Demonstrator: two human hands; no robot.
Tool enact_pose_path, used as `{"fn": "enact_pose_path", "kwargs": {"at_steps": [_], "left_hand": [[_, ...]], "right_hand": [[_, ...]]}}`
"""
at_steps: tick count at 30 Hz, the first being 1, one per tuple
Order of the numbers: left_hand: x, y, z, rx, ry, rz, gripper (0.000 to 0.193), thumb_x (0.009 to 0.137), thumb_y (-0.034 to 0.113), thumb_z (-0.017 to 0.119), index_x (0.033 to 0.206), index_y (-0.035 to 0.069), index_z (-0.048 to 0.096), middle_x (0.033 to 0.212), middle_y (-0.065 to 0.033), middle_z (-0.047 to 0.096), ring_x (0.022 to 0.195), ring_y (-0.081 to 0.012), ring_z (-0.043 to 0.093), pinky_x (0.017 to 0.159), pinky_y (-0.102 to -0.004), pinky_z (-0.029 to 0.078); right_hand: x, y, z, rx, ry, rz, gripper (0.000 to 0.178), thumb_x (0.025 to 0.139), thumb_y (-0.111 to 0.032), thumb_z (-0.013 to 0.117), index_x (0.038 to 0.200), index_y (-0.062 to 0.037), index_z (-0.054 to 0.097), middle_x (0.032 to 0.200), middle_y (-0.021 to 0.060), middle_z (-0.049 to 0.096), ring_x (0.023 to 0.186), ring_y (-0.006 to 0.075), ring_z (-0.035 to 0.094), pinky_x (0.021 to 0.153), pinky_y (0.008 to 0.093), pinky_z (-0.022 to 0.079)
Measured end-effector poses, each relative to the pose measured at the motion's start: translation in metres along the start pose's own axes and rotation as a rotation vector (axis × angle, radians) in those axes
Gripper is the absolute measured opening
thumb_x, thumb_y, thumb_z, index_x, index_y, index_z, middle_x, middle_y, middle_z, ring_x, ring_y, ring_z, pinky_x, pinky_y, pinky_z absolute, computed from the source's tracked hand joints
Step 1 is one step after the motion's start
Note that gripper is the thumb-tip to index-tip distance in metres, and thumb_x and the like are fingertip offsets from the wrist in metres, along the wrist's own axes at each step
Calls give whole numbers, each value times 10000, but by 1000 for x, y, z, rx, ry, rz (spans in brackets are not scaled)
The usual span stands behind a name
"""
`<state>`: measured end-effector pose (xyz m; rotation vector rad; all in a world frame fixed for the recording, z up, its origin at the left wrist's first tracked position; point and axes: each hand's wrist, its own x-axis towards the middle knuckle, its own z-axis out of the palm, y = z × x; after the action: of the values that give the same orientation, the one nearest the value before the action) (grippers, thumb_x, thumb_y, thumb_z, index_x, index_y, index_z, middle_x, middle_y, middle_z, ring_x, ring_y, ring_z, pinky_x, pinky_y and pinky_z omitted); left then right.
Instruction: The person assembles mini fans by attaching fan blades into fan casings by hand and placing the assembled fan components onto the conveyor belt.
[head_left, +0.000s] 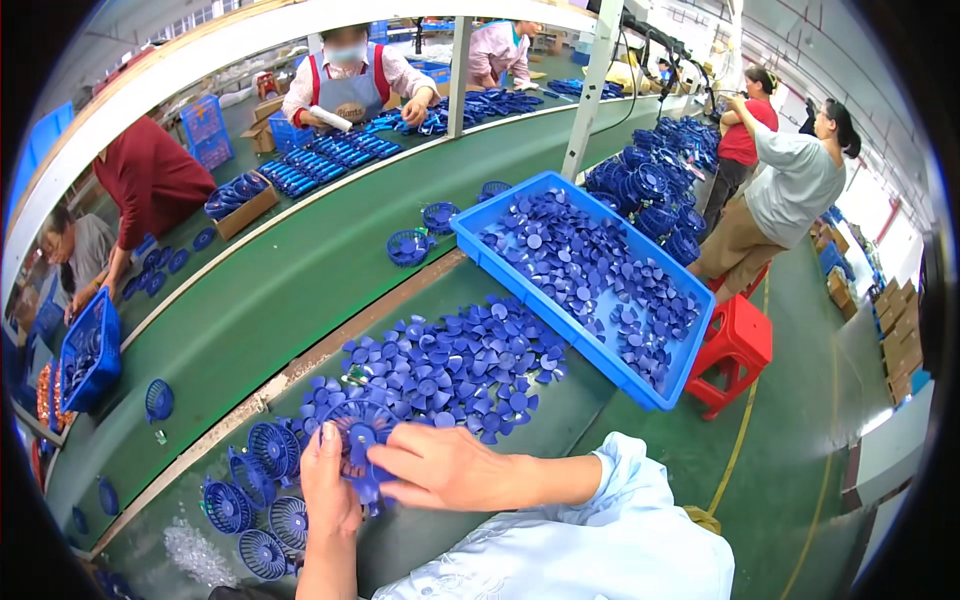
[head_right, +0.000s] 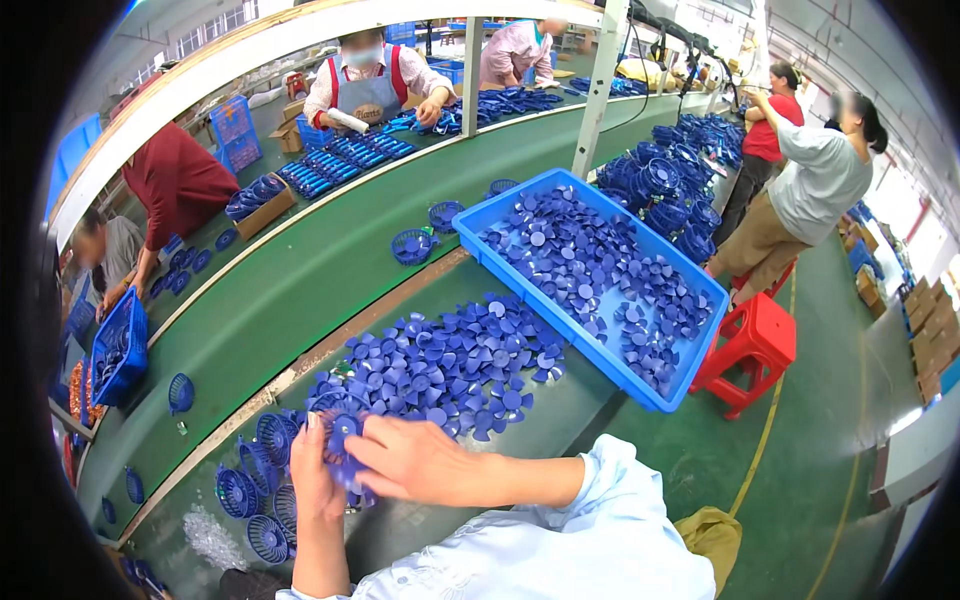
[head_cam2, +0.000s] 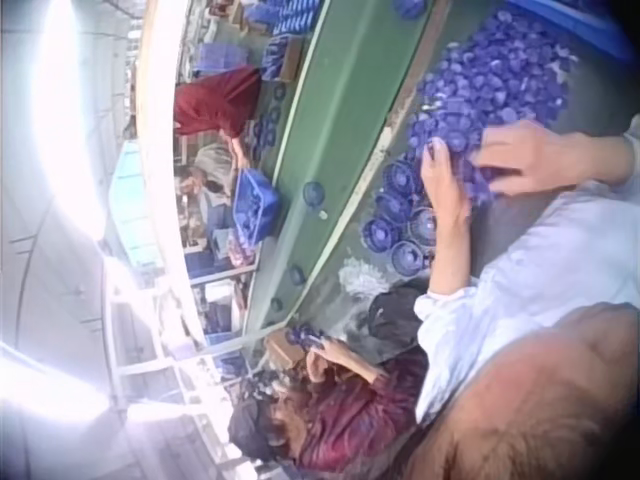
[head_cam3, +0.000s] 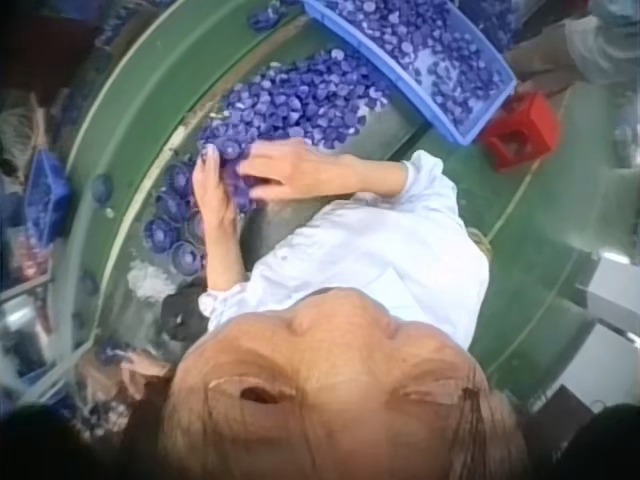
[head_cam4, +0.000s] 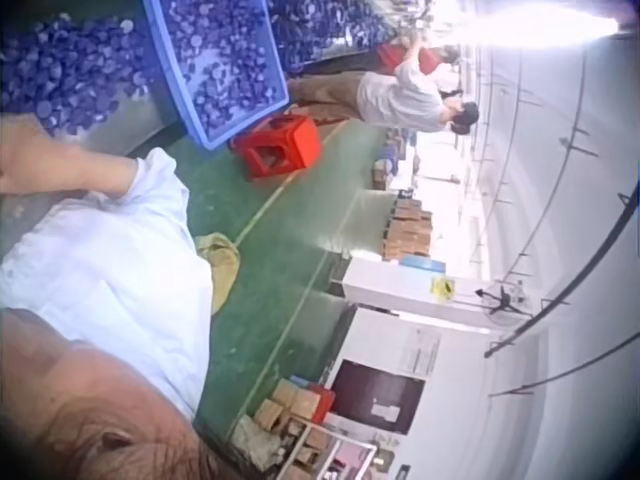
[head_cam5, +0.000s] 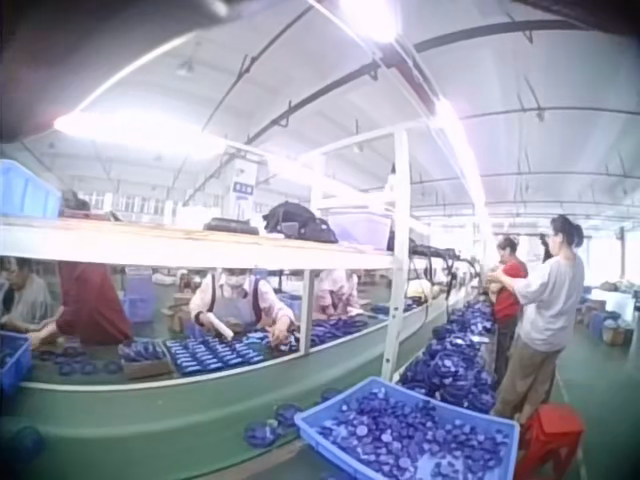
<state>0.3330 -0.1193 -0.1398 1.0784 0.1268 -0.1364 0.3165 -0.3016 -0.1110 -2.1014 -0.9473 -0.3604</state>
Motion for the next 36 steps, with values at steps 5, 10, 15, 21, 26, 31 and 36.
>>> {"fn": "enact_pose_path", "kwargs": {"at_steps": [5,10,15,21,26,31,36], "left_hand": [[-2,-11,9,-2,-36,65,266,1022,278,549,1089,28,612,1001,-28,651,861,-88,608,757,-245,498],[-2,-21,7,-62,-13,92,262,1007,269,580,1104,29,617,1039,-39,662,919,-113,624,807,-276,506],[-3,-17,8,-141,-11,-16,258,1015,277,559,1119,44,605,1041,-27,649,941,-115,612,840,-298,502],[-11,-34,9,-168,20,21,172,972,175,629,1090,54,596,993,-18,652,886,-103,618,789,-272,513],[-6,-30,6,-132,-18,33,121,957,113,639,1055,56,599,977,-8,648,852,-87,612,757,-245,505],[-2,-27,7,-15,23,186,140,946,78,645,1068,37,592,979,-13,636,845,-80,586,765,-238,485],[6,-9,-2,65,35,265,214,924,91,673,1110,21,592,1023,-37,654,883,-104,606,827,-259,497]], "right_hand": [[3,19,14,-230,-7,30,359,781,-156,754,1050,-22,557,906,107,497,816,272,586,583,380,519],[3,22,23,-247,88,39,368,778,-161,752,1064,-14,574,891,101,505,800,262,589,586,364,525],[3,21,25,-271,154,32,368,777,-163,745,1076,-11,594,877,96,514,787,250,596,575,355,525],[11,23,33,-347,225,48,248,767,-144,694,935,-28,553,825,93,487,760,244,582,552,332,516],[10,23,39,-335,229,68,238,771,-135,694,934,-37,550,819,86,487,756,239,573,569,324,511],[16,23,34,-270,194,52,301,780,-135,710,1015,-22,559,865,96,498,807,259,577,615,345,518],[15,29,23,-180,311,24,380,791,-145,732,1103,-6,566,953,121,553,872,299,594,665,365,532]]}}
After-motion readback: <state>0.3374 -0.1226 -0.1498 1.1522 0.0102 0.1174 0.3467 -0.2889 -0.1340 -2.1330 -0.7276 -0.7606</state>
